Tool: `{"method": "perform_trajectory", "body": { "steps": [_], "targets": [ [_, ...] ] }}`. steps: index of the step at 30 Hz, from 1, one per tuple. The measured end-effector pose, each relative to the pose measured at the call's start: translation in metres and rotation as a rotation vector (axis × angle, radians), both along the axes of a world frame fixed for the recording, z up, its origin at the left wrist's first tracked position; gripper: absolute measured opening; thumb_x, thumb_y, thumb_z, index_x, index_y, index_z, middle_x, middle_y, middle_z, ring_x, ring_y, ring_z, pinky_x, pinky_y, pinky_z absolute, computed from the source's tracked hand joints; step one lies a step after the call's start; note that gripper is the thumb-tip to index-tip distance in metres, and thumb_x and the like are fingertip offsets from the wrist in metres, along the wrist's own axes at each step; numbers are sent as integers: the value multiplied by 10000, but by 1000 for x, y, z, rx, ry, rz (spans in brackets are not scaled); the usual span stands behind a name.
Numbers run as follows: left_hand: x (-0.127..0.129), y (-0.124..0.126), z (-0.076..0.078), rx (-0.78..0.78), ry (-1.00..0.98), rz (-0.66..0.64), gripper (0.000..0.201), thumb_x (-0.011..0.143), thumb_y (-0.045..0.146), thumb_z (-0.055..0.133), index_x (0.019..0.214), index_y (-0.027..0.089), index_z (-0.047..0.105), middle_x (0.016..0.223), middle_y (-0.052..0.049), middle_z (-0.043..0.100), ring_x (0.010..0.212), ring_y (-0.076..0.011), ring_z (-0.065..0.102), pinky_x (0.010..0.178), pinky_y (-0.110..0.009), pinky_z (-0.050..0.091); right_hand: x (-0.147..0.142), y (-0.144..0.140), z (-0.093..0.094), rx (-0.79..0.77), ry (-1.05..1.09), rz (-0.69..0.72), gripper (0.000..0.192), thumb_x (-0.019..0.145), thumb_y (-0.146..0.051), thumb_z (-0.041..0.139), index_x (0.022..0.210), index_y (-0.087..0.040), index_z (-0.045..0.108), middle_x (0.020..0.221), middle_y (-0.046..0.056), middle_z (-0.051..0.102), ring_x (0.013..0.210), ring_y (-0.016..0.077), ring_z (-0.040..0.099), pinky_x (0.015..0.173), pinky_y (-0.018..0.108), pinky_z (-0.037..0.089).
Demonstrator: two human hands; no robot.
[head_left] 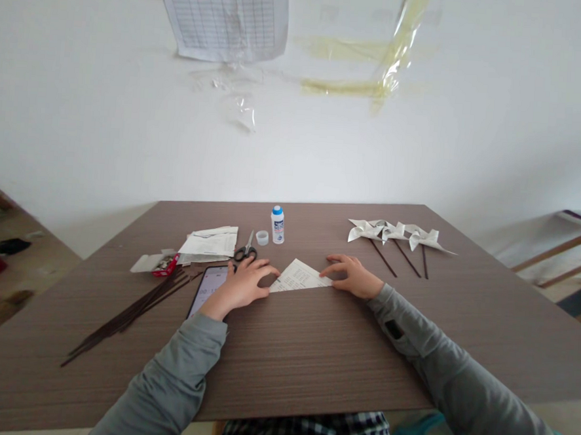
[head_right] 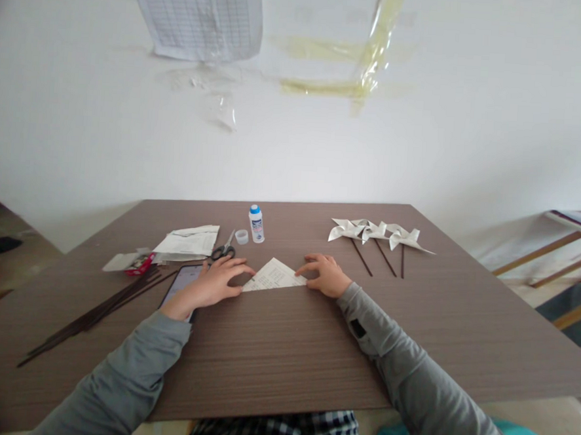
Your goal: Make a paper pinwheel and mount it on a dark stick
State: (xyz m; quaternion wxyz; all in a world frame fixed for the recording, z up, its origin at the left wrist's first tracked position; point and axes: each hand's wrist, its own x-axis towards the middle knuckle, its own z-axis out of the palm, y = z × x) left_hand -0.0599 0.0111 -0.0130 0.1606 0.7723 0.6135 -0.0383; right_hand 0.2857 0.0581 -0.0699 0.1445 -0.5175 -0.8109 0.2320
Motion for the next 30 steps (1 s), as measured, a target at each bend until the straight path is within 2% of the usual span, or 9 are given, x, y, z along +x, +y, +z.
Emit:
{"method": "perform_trajectory", "body": {
  "steps": [6,11,18,23,26,30],
  "targets": [
    [-6,3,2,-13,-4,-36,681,1076,224,789,1720,445,795,2051,-80,489,1952,-540,301,1489,-965,242,5,1,4,-30,36,17,531,891,-96,852,1321,-353,1029,1813,129,753,1745,495,636,1517,728,388],
    [-10,5,2,-36,-12,-54,743,1055,194,790,1741,477,777,2057,-63,479,1961,-527,280,1486,-968,235,6,2,3,-24,40,21,533,893,-78,851,1312,-353,1033,1799,127,766,1726,489,659,1512,706,409],
    [-9,4,3,-38,14,-77,750,1080,189,754,1775,473,756,2061,-68,465,1972,-508,256,1496,-964,205,7,3,0,-4,43,22,541,894,-67,837,1305,-358,1034,1789,124,775,1707,476,681,1501,701,438],
    [-7,4,-1,-6,26,-72,639,1156,227,689,1737,469,796,2031,-70,516,1960,-502,303,1499,-962,210,4,0,-3,30,43,-14,375,993,-163,852,1238,-370,1045,1732,102,815,1677,460,705,1490,669,468],
    [-5,4,-4,39,-18,-52,529,1165,302,760,1660,457,860,1991,-88,580,1941,-524,344,1497,-964,219,-3,-5,-5,74,50,-61,262,1028,-290,925,1246,-377,1041,1685,100,837,1628,470,732,1435,653,533],
    [-4,3,-7,63,-38,-37,479,1155,350,827,1624,423,885,1968,-109,613,1934,-519,365,1520,-937,195,-13,-13,-7,123,22,-111,400,1018,-328,964,1412,-386,1000,1655,114,840,1594,485,719,1371,669,576]
  ]
}}
